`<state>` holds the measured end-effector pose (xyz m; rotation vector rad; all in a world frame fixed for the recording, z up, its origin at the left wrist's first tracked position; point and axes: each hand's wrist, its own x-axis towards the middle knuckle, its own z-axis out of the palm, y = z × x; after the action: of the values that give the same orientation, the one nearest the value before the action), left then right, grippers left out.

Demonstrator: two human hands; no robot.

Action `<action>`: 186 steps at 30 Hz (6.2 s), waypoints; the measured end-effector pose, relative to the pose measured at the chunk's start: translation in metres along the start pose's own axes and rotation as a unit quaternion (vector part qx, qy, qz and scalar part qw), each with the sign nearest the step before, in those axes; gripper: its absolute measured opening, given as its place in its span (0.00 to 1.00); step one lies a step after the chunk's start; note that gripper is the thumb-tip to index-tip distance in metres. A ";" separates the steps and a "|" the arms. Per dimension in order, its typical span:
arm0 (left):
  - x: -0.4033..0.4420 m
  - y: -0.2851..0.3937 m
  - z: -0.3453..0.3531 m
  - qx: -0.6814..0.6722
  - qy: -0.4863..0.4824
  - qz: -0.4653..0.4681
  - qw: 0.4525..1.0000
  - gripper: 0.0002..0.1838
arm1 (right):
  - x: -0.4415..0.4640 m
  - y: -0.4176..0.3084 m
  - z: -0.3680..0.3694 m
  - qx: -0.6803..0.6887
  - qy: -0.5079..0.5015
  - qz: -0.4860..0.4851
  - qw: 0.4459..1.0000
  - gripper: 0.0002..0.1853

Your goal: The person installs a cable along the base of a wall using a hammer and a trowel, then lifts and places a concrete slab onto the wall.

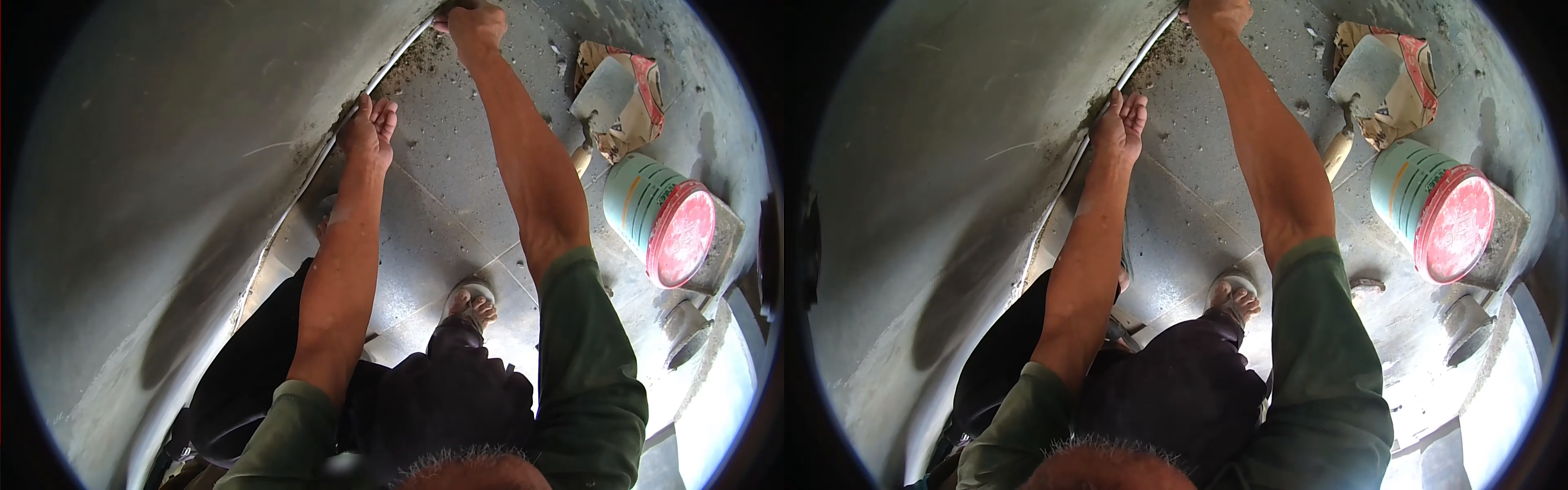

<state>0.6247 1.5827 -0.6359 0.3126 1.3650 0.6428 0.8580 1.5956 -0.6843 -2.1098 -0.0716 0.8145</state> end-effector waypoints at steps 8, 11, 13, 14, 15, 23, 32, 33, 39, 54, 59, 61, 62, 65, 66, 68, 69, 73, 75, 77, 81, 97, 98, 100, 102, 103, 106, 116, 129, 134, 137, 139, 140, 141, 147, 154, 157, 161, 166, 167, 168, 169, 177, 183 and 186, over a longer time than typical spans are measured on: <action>0.034 -0.010 0.029 -0.011 -0.148 -0.035 0.988 0.13 | -0.013 -0.004 0.016 0.048 0.076 0.013 0.996 0.12; 0.071 -0.011 0.033 -0.070 -0.276 -0.095 0.954 0.11 | -0.023 -0.009 0.001 -0.039 0.065 -0.069 0.995 0.10; 0.069 -0.014 0.038 -0.099 -0.226 -0.089 0.965 0.13 | -0.047 -0.011 -0.019 -0.222 0.030 -0.158 0.962 0.13; 0.071 -0.012 0.038 -0.101 -0.232 -0.079 0.964 0.14 | -0.055 -0.012 -0.021 -0.309 0.007 -0.204 0.929 0.15; 0.073 -0.010 0.036 -0.098 -0.236 -0.085 0.963 0.14 | -0.066 -0.008 -0.023 -0.229 0.036 -0.217 0.948 0.13; 0.070 -0.010 0.040 -0.136 -0.195 -0.099 0.966 0.15 | -0.212 0.134 -0.126 -0.143 0.323 -0.232 0.906 0.26; 0.067 -0.001 0.042 -0.137 -0.199 -0.154 0.958 0.17 | -0.191 0.198 -0.183 -0.202 0.288 -0.165 0.921 0.20; 0.066 0.001 0.045 -0.134 -0.194 -0.149 0.960 0.17 | -0.190 0.201 -0.190 -0.190 0.313 -0.225 0.903 0.19; 0.065 -0.003 0.044 -0.098 -0.186 -0.118 0.970 0.16 | -0.253 0.256 -0.224 -0.272 0.284 -0.227 0.891 0.16; 0.039 -0.008 0.051 -0.094 -0.146 -0.063 0.983 0.10 | -0.257 0.195 -0.170 -0.262 0.070 -0.083 0.959 0.11; 0.031 -0.011 0.063 -0.094 -0.115 -0.037 0.988 0.07 | -0.243 0.182 -0.164 -0.234 0.115 -0.146 0.954 0.07; 0.024 -0.012 0.070 -0.084 -0.106 -0.018 0.991 0.08 | -0.234 0.153 -0.158 -0.075 0.151 -0.192 0.967 0.06; 0.025 -0.012 0.071 -0.085 -0.105 -0.019 0.991 0.08 | -0.226 0.142 -0.152 -0.004 0.150 -0.186 0.971 0.06; 0.030 -0.009 0.080 -0.133 -0.114 -0.036 0.984 0.07 | -0.195 0.100 -0.131 0.200 0.101 -0.113 0.968 0.11; 0.033 -0.008 0.082 -0.154 -0.101 -0.046 0.982 0.07 | -0.187 0.080 -0.127 0.201 0.067 -0.125 0.969 0.15; 0.037 -0.007 0.082 -0.177 -0.087 -0.056 0.979 0.06 | -0.163 0.057 -0.115 0.199 -0.024 -0.131 0.971 0.24; 0.040 -0.006 0.081 -0.180 -0.088 -0.064 0.978 0.08 | -0.146 0.050 -0.106 0.197 -0.079 -0.125 0.969 0.27; 0.043 -0.003 0.081 -0.172 -0.087 -0.084 0.978 0.08 | -0.108 0.014 -0.073 0.120 -0.157 -0.096 0.976 0.29; 0.049 -0.005 0.081 -0.165 -0.101 -0.080 0.978 0.07 | -0.089 0.006 -0.063 0.134 -0.179 -0.070 0.972 0.28; 0.049 -0.005 0.077 -0.157 -0.111 -0.074 0.979 0.06 | -0.070 0.005 -0.051 0.212 -0.193 -0.082 0.955 0.23; 0.038 -0.010 0.075 -0.126 -0.129 -0.070 0.981 0.06 | -0.028 0.013 -0.019 0.255 -0.209 -0.096 0.939 0.16; 0.037 -0.023 0.086 -0.149 -0.187 -0.066 0.969 0.14 | -0.107 0.016 -0.036 0.300 -0.029 -0.127 0.945 0.19; 0.039 -0.025 0.085 -0.156 -0.195 -0.061 0.966 0.13 | -0.117 0.015 -0.037 0.289 0.000 -0.148 0.946 0.18; 0.047 -0.027 0.085 -0.163 -0.203 -0.056 0.964 0.13 | -0.122 0.019 -0.027 0.318 0.025 -0.134 0.938 0.16; 0.057 -0.029 0.082 -0.157 -0.198 -0.076 0.965 0.12 | -0.123 0.022 -0.020 0.347 0.052 -0.122 0.928 0.13; 0.050 -0.028 0.085 -0.157 -0.198 -0.077 0.965 0.12 | -0.123 0.020 -0.016 0.427 0.055 -0.069 0.900 0.13; 0.034 -0.024 0.091 -0.155 -0.152 -0.052 0.975 0.11 | -0.126 0.013 -0.009 0.536 0.033 -0.004 0.844 0.11; 0.037 -0.012 0.090 -0.154 -0.190 -0.096 0.965 0.08 | -0.117 0.022 -0.006 0.591 -0.030 0.030 0.806 0.06; 0.067 -0.030 0.102 -0.224 -0.149 -0.091 0.959 0.12 | -0.164 0.078 -0.073 0.120 0.091 -0.194 0.969 0.14; 0.024 -0.003 0.113 -0.184 -0.115 -0.049 0.975 0.16 | -0.281 0.159 -0.176 -0.018 0.223 -0.152 0.963 0.12; 0.097 -0.012 0.083 -0.189 -0.230 -0.122 0.947 0.20 | -0.357 0.219 -0.236 -0.141 0.279 -0.063 0.948 0.14; 0.105 -0.005 0.088 -0.202 -0.235 -0.142 0.940 0.21 | -0.379 0.267 -0.263 -0.250 0.313 -0.012 0.916 0.18; 0.095 -0.012 0.090 -0.196 -0.239 -0.152 0.939 0.21 | -0.396 0.293 -0.275 -0.291 0.316 0.013 0.903 0.21; 0.086 -0.018 0.091 -0.172 -0.217 -0.104 0.955 0.21 | -0.407 0.312 -0.281 -0.314 0.301 0.073 0.897 0.26; 0.095 -0.015 0.090 -0.234 -0.230 -0.153 0.932 0.15 | -0.422 0.380 -0.296 -0.280 0.285 -0.021 0.916 0.27; 0.054 -0.018 0.101 -0.252 -0.166 -0.110 0.947 0.16 | -0.428 0.418 -0.315 -0.286 0.246 0.157 0.913 0.22; 0.055 -0.014 0.104 -0.244 -0.165 -0.105 0.950 0.16 | -0.429 0.391 -0.302 -0.260 0.280 0.178 0.907 0.18; 0.052 -0.012 0.101 -0.234 -0.161 -0.117 0.952 0.16 | -0.436 0.321 -0.277 -0.218 0.356 0.146 0.897 0.16; 0.051 -0.014 0.103 -0.241 -0.147 -0.100 0.954 0.17 | -0.409 0.237 -0.203 0.258 0.240 0.051 0.934 0.15; 0.051 -0.014 0.104 -0.232 -0.159 -0.092 0.955 0.18 | -0.387 0.226 -0.180 0.258 0.242 0.049 0.934 0.15; 0.052 -0.015 0.105 -0.233 -0.159 -0.093 0.955 0.18 | -0.361 0.218 -0.155 0.153 0.179 0.008 0.972 0.14; 0.054 -0.015 0.104 -0.231 -0.162 -0.091 0.955 0.18 | -0.339 0.196 -0.132 0.184 0.135 -0.011 0.973 0.13; 0.059 -0.015 0.102 -0.202 -0.157 -0.080 0.963 0.16 | -0.239 0.081 -0.025 0.199 0.142 -0.151 0.958 0.19; 0.138 -0.027 0.088 -0.287 -0.199 -0.133 0.927 0.16 | -0.226 0.063 -0.011 0.181 0.180 -0.151 0.955 0.19; 0.135 -0.028 0.087 -0.260 -0.201 -0.104 0.939 0.16 | -0.218 0.065 0.001 0.184 0.179 -0.165 0.952 0.18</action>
<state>0.7250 1.6542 -0.7426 -0.1253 0.7837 0.6922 0.6708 1.4836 -0.6181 -1.7914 -0.0684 0.2162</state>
